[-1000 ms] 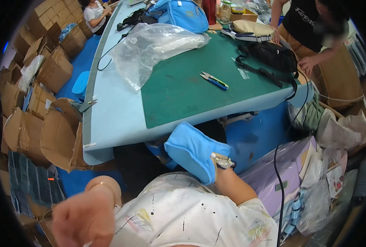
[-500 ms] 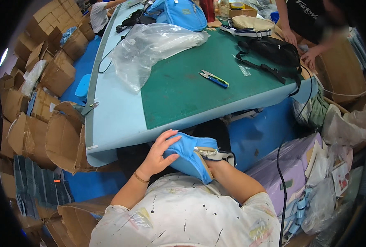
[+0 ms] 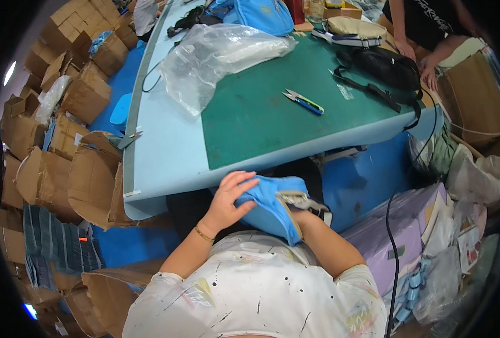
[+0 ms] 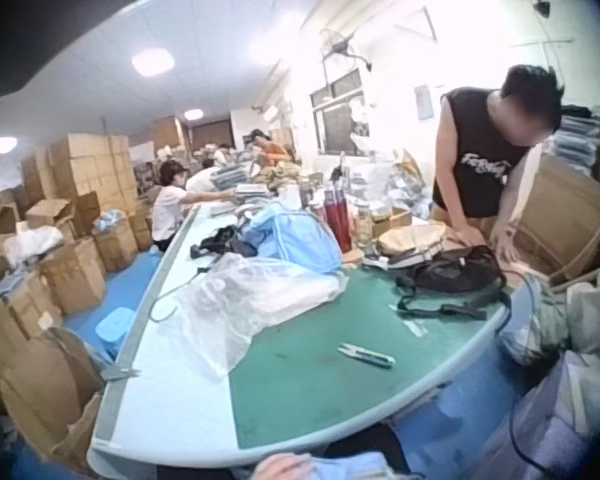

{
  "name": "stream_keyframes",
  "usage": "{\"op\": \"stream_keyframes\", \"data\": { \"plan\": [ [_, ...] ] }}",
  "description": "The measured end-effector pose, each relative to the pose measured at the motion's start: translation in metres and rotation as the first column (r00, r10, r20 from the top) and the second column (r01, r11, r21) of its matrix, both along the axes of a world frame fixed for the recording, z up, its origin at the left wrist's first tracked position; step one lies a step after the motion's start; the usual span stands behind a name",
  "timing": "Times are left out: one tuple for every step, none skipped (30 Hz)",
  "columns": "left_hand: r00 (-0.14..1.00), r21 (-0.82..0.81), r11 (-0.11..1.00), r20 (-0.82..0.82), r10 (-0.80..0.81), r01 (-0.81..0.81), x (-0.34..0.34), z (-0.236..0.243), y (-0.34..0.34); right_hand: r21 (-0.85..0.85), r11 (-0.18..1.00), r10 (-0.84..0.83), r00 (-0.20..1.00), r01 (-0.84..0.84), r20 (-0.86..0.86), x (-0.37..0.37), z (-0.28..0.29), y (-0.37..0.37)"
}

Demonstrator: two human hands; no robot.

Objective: The recorder uses nippers to trim excess threads from a newly manufactured blue and tan bag and inspects the interior.

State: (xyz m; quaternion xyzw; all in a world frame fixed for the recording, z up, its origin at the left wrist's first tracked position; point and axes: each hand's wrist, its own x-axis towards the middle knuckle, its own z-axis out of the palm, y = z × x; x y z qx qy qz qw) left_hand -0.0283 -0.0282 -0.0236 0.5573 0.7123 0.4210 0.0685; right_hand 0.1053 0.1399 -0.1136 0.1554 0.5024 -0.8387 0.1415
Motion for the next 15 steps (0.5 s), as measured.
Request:
{"op": "stream_keyframes", "data": {
  "plan": [
    [0.999,-0.004,0.999,0.015,0.043,-0.043,-0.001,-0.003,-0.002,0.03,1.0,-0.006,1.0,0.006,-0.011,0.009,-0.008,-0.001],
    [0.996,-0.011,0.996,0.028,0.089,-0.089,-0.002,-0.007,-0.004,-0.239,0.956,-0.132,0.975,0.173,0.176,0.014,0.015,0.0],
    [0.993,-0.023,0.993,0.032,0.112,-0.112,-0.004,-0.013,-0.007,-0.159,0.964,-0.191,0.973,0.211,0.133,0.019,0.026,0.002],
    [0.991,-0.036,0.991,0.03,0.13,-0.129,-0.005,-0.014,-0.007,-0.078,0.964,-0.248,0.965,0.255,0.086,0.023,0.03,0.006],
    [0.988,-0.037,0.988,0.028,0.152,-0.151,-0.005,-0.016,-0.008,-0.15,0.93,-0.329,0.942,0.334,0.06,0.024,0.027,0.006],
    [0.984,-0.038,0.984,0.026,0.174,-0.173,-0.006,-0.019,-0.007,-0.281,0.903,-0.309,0.946,0.325,0.098,0.031,0.03,0.016],
    [0.982,-0.04,0.982,0.031,0.186,-0.185,-0.006,-0.021,-0.007,-0.327,0.902,-0.315,0.948,0.283,-0.049,0.031,0.036,0.019],
    [0.98,-0.052,0.979,0.023,0.196,-0.195,-0.006,-0.019,-0.005,-0.365,0.9,-0.325,0.924,0.237,-0.201,0.031,0.04,0.022],
    [0.981,-0.057,0.98,0.022,0.191,-0.189,-0.004,-0.017,-0.003,-0.367,0.895,-0.335,0.924,0.252,-0.183,0.033,0.043,0.022],
    [0.982,-0.058,0.981,0.015,0.186,-0.185,-0.003,-0.013,-0.001,-0.35,0.895,-0.372,0.895,0.276,-0.246,0.034,0.046,0.022],
    [0.984,-0.064,0.982,0.023,0.179,-0.177,0.001,-0.009,0.0,-0.334,0.894,-0.404,0.86,0.299,-0.312,0.035,0.047,0.022],
    [0.982,-0.065,0.98,-0.001,0.189,-0.188,0.006,-0.005,0.003,-0.334,0.891,-0.411,0.859,0.307,-0.305,0.039,0.043,0.023],
    [0.979,-0.065,0.977,-0.029,0.2,-0.202,0.01,-0.001,0.005,-0.181,0.925,-0.376,0.874,0.334,-0.307,0.041,0.039,0.023],
    [0.98,-0.067,0.978,-0.029,0.196,-0.198,0.015,0.002,0.006,-0.022,0.936,-0.341,0.89,0.351,-0.303,0.043,0.037,0.024],
    [0.974,-0.072,0.973,-0.075,0.212,-0.218,0.02,0.005,0.006,0.013,0.928,-0.349,0.884,0.371,-0.312,0.046,0.036,0.023]
  ]
}}
